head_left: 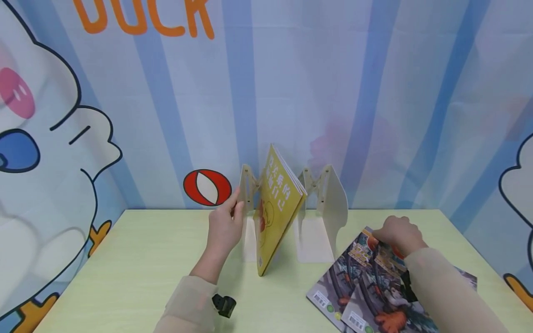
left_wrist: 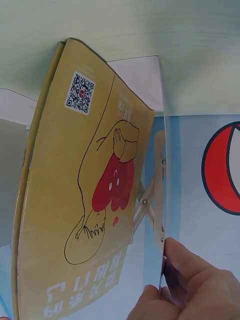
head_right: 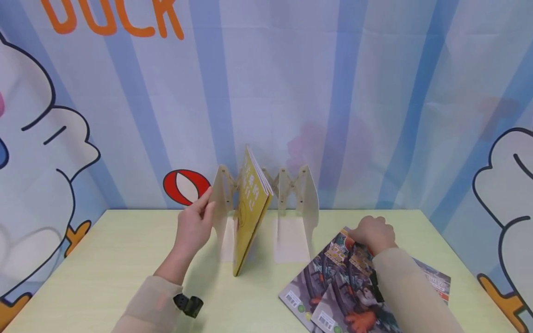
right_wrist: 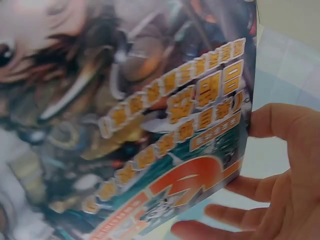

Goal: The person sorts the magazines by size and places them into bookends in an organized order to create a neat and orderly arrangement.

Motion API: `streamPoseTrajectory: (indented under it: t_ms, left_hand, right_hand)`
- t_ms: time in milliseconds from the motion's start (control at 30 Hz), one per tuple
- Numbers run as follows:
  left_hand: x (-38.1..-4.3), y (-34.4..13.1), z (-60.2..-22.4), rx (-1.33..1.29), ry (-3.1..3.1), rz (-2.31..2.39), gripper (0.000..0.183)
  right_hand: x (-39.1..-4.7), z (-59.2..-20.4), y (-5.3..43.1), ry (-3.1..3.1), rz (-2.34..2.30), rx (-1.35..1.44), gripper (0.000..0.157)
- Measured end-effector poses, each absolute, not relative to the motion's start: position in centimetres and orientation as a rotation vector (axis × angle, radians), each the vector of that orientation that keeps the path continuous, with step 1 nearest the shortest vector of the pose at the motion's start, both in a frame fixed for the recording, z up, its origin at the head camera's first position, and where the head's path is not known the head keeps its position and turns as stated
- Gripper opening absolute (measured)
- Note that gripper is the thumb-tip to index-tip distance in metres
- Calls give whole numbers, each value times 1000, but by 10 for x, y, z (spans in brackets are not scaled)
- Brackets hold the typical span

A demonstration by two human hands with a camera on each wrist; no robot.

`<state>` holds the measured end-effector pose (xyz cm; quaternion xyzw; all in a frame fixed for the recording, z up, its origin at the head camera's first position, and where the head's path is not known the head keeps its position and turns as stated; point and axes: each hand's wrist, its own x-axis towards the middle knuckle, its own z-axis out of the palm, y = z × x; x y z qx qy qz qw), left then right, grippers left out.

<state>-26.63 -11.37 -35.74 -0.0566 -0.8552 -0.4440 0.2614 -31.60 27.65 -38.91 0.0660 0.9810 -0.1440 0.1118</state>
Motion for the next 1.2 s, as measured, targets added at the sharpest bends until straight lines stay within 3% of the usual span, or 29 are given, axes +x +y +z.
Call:
streamPoseTrajectory:
  t_ms: [700, 733, 900, 1200]
  left_hand:
    - [-266, -115, -356, -198, -2269, -1177, 41]
    - [-266, -116, -356, -201, -2268, -1183, 41]
    - [-266, -117, -355, -206, -2274, -1217, 42]
    - [-266, -120, -355, -209, -2314, -1258, 43]
  right_hand:
    - [-305, -360, 286, 2697, -760, 125, 22]
    - [-304, -358, 286, 2692, -777, 119, 24]
    - [-299, -356, 288, 2661, -898, 116, 68]
    - [-285, -358, 291, 2598, -1170, 124, 74]
